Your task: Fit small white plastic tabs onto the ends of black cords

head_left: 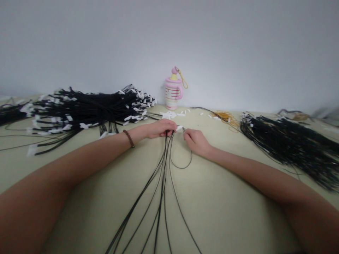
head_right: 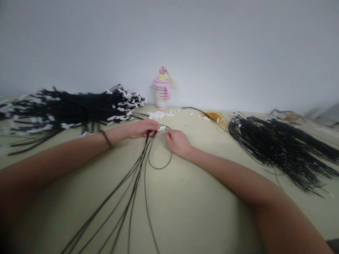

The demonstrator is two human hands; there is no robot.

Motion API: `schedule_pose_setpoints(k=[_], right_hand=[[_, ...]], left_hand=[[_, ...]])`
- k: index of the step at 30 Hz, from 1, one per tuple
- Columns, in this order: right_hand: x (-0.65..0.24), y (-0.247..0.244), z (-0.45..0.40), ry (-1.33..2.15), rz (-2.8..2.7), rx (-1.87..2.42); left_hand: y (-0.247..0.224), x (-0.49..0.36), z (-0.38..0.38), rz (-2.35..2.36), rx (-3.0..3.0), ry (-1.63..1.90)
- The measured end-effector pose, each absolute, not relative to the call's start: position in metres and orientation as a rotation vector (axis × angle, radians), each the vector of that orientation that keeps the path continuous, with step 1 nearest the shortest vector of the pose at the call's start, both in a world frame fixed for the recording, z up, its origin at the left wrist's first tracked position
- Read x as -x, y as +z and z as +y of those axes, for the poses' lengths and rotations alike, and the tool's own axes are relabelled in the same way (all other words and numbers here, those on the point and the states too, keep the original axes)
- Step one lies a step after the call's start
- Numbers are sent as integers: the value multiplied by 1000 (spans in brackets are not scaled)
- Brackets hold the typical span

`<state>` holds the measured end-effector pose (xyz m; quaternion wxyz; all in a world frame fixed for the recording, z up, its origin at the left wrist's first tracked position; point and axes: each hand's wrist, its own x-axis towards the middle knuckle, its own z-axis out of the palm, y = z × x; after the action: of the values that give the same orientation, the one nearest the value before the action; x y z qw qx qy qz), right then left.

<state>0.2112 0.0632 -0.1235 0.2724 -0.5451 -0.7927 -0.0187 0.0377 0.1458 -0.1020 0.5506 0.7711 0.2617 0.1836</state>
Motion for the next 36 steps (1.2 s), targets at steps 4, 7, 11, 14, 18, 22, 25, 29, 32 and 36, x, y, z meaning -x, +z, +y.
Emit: schedule_pose_setpoints(k=[4, 7, 11, 14, 18, 22, 25, 29, 32, 36], right_hand=[[-211, -123, 63, -34, -2122, 1455], [-211, -122, 62, -15, -2118, 1437], [-211, -122, 62, 29, -2096, 1421], [-211, -121, 63, 72, -2070, 1411], [-212, -120, 62, 115, -2044, 1399], [-211, -120, 62, 139, -2047, 1396], [-211, -120, 63, 139, -2051, 1400], [-212, -121, 64, 134, -2046, 1394], [-212, -121, 64, 134, -2043, 1393], [-212, -122, 64, 133, -2036, 1384]], left_hand=[[-102, -38, 145, 634, -1832, 431], [-101, -38, 144, 632, -1838, 415], [-101, -39, 144, 622, -1825, 429], [-101, -39, 143, 640, -1839, 429], [-100, -39, 142, 664, -1860, 427], [-100, -40, 141, 678, -1878, 421], [-100, -40, 141, 674, -1882, 435], [-100, -41, 141, 697, -1888, 436], [-101, -42, 141, 694, -1898, 439], [-103, -42, 141, 702, -1916, 432]])
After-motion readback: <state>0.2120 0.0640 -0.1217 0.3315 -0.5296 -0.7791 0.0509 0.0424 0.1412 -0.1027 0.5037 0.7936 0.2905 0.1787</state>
